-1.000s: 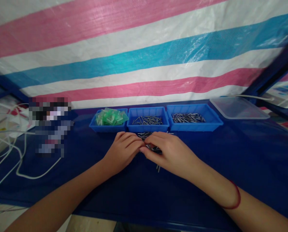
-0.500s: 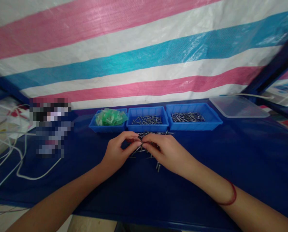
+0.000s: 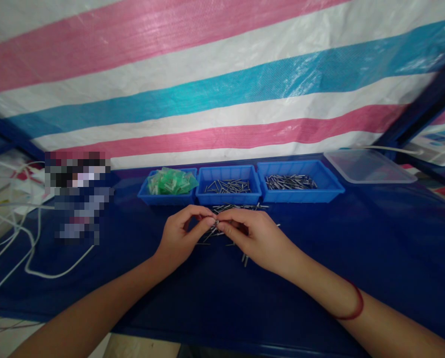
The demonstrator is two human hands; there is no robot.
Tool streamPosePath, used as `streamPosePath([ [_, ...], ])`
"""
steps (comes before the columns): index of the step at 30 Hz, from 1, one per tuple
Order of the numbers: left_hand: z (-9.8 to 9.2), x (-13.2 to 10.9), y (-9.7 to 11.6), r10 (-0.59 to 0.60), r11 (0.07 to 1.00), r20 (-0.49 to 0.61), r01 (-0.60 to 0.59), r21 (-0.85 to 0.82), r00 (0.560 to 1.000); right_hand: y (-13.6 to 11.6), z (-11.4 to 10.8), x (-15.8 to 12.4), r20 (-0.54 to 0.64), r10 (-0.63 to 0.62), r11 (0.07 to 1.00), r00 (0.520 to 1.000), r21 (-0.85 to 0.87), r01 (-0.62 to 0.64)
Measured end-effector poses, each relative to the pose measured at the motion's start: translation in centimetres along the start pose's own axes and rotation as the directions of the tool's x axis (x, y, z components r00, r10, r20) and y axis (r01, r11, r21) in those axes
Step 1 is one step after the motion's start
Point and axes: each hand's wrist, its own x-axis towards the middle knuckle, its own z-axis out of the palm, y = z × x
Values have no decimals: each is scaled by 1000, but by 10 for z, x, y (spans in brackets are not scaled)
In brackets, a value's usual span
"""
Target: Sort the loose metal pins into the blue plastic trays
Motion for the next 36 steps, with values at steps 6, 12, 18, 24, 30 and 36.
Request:
streamPosePath([
  [6,-1,1,-2,35,998,17,-35,48,999,1,-2,1,-58,-13,999,998,-30,11],
  [12,-2,2,-5,78,991,36,-82,110,996,1,-6,1,-140,-62,998,988,-41,57],
  [18,-2,2,-9,99,986,74,-108,128,992,-5,-8,-1,-186,-95,995,978,-25,92],
  [24,0,4,-9,146,971,167,-174,167,975,-9,-14,0,-165,-250,937,954,-291,195],
  [30,-4,1,-9,95,895,272,-202,398,957,8,-57,8,-495,-206,889,844,-456,-50],
  [36,-7,-1,-16,30,844,394,-234,483,919,42,-107,8,-638,-212,814,740,-534,-227],
])
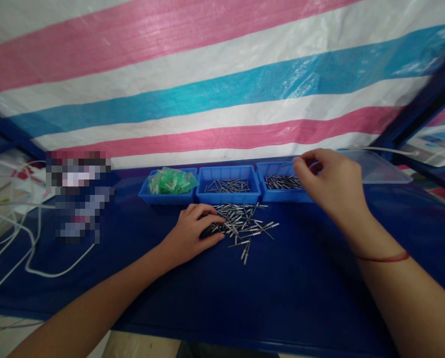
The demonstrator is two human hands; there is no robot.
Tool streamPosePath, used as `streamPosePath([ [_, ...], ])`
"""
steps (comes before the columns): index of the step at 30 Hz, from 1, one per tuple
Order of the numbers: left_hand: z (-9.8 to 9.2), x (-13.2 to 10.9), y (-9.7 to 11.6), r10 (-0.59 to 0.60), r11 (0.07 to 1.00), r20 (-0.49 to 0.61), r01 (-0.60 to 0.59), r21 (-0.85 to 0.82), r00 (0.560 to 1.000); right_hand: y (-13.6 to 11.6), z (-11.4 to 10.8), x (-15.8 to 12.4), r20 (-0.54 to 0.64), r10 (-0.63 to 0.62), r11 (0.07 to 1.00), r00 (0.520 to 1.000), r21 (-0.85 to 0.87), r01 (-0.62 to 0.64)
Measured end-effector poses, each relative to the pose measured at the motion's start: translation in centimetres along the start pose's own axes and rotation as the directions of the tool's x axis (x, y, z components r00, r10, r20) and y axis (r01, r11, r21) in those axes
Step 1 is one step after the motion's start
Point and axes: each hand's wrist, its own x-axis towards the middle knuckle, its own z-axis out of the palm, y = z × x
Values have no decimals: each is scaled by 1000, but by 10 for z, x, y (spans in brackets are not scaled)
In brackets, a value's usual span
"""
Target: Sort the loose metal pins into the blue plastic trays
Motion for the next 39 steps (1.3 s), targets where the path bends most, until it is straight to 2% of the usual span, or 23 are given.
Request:
streamPosePath([
  [4,2,0,-2,26,1000,-19,-26,16,999,23,4,3,83,-47,982,995,-179,61],
  [8,3,1,-2,31,998,-30,-30,47,999,17,9,2,93,-158,964,983,-201,174],
  [11,3,1,-1,14,998,-36,-12,62,999,-5,9,-2,88,-197,974,976,-97,205],
  [14,2,2,-1,-6,998,-64,9,56,998,-31,10,-9,164,-221,975,961,24,220],
  [17,0,4,-1,-33,999,-113,38,38,993,-53,14,-22,307,-277,958,911,167,235],
  [19,-3,5,-1,-49,999,-157,50,-1,986,-65,17,-33,396,-334,930,855,289,229],
  [21,-5,6,-1,-68,996,-215,55,-67,974,-76,21,-43,433,-385,904,815,355,238],
  [24,-7,6,0,-98,980,-294,41,-195,951,-87,24,-55,431,-436,876,790,407,261],
  [27,-6,6,4,-123,954,-313,25,-299,942,-91,25,-58,451,-416,866,790,462,192],
  [34,-2,5,9,-202,913,-259,86,-399,944,-88,27,-56,539,-164,838,826,517,-171],
  [39,2,6,10,-148,909,-223,43,-414,964,-94,26,-60,512,-133,772,848,590,-236],
])
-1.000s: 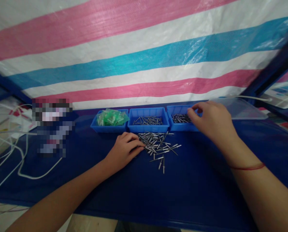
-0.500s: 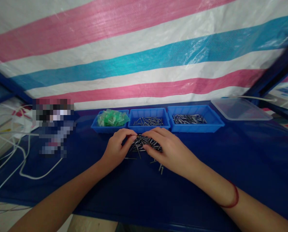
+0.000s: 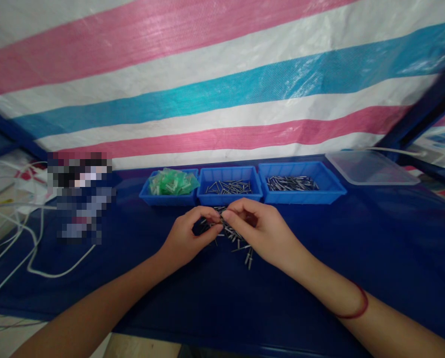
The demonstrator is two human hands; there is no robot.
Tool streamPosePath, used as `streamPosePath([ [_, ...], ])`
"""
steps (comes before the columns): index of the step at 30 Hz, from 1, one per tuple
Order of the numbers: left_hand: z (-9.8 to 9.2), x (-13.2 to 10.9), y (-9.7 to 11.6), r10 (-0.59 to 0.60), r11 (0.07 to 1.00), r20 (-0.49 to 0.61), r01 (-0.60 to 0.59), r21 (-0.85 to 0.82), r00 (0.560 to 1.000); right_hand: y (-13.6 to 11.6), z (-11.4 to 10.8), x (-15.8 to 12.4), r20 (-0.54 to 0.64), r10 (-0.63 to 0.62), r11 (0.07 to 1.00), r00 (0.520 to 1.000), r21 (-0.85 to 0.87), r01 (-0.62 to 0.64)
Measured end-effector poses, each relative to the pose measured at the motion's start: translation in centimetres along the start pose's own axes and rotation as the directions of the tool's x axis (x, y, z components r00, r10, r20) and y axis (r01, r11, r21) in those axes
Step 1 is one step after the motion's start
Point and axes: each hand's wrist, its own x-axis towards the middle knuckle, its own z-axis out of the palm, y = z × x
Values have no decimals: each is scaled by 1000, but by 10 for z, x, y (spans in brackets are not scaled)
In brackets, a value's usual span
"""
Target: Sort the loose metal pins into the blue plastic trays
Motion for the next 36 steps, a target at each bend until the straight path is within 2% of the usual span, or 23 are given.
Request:
streamPosePath([
  [6,2,-1,0,30,999,32,-28,-41,999,0,3,-3,-5,-7,998,1000,59,8],
  [9,2,0,1,55,998,41,-53,-43,998,2,3,-3,-21,-31,1000,999,-5,31],
  [13,1,1,3,83,996,77,-79,-52,994,2,0,-3,33,-135,982,990,-127,138],
  [19,-2,3,1,67,997,-24,-68,-39,997,0,-2,-2,54,-240,946,969,-212,246],
  [23,-4,1,0,47,999,-27,-47,12,999,-2,-8,2,87,-280,911,956,-290,293],
  [25,-5,0,0,39,997,-22,-38,74,999,-2,-20,6,37,-279,894,959,-354,274],
  [27,-7,-1,-1,52,986,24,-56,158,998,1,-39,12,-85,-249,868,965,-462,183],
  [29,-8,-3,-1,68,961,121,-98,258,990,9,-63,18,-207,-192,790,959,-612,26],
  [32,-9,-4,-4,68,911,248,-161,381,966,30,-98,25,-323,-124,548,938,-810,-207],
  [34,-9,-4,-6,65,886,294,-191,422,954,45,-114,27,-333,-85,417,939,-868,-270],
  [36,-9,-5,-8,66,871,326,-214,443,943,56,-120,27,-293,-67,350,954,-902,-252],
])
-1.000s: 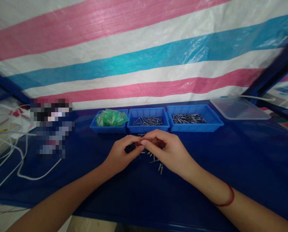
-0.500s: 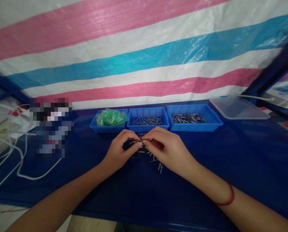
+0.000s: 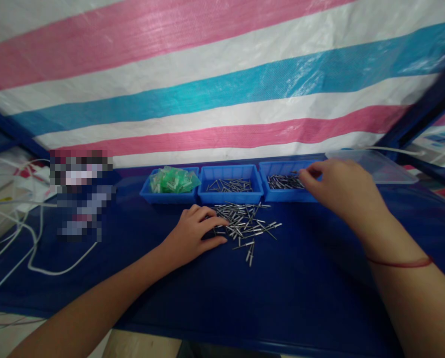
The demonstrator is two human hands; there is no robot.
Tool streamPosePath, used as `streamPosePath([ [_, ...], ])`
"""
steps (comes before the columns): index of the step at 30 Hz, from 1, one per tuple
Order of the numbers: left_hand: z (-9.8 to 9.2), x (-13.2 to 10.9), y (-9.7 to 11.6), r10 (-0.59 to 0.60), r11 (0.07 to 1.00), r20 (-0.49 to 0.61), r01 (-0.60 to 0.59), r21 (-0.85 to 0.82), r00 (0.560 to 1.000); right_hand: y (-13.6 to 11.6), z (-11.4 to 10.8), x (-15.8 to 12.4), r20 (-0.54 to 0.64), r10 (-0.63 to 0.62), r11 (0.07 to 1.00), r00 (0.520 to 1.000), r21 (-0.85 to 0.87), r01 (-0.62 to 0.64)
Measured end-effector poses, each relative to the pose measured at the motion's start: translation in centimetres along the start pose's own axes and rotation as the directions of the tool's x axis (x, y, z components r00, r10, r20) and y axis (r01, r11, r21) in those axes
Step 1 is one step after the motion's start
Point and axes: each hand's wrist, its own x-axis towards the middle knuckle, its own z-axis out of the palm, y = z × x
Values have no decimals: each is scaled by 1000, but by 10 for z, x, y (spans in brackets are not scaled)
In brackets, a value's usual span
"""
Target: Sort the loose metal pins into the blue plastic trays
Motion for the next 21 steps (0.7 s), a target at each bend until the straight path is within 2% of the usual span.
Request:
streamPosePath([
  [2,0,0,-1,10,1000,17,-10,21,1000,1,4,-1,-19,-26,1000,999,1,26],
  [4,0,-1,-1,16,999,22,-17,35,1000,-7,3,-4,-95,-52,996,994,68,59],
  [6,0,0,-2,24,999,22,-25,40,999,-21,-3,-7,-171,-115,976,978,161,143],
  [8,0,1,-2,34,999,22,-35,31,999,-39,-10,-12,-189,-212,935,959,245,255],
  [11,2,2,-5,65,998,10,-65,-5,998,-68,-17,-23,-118,-397,828,910,382,411],
  [13,3,3,-7,90,995,-18,-91,-40,996,-85,-19,-33,-99,-535,735,839,434,520],
  [15,5,4,-8,102,992,-48,-105,-76,994,-99,-18,-43,-53,-631,671,774,464,578],
  [17,6,4,-9,102,988,-61,-108,-108,993,-109,-18,-51,-11,-676,640,737,486,595],
  [21,5,4,-8,92,985,-53,-99,-141,994,-117,-15,-58,24,-699,627,715,502,596],
])
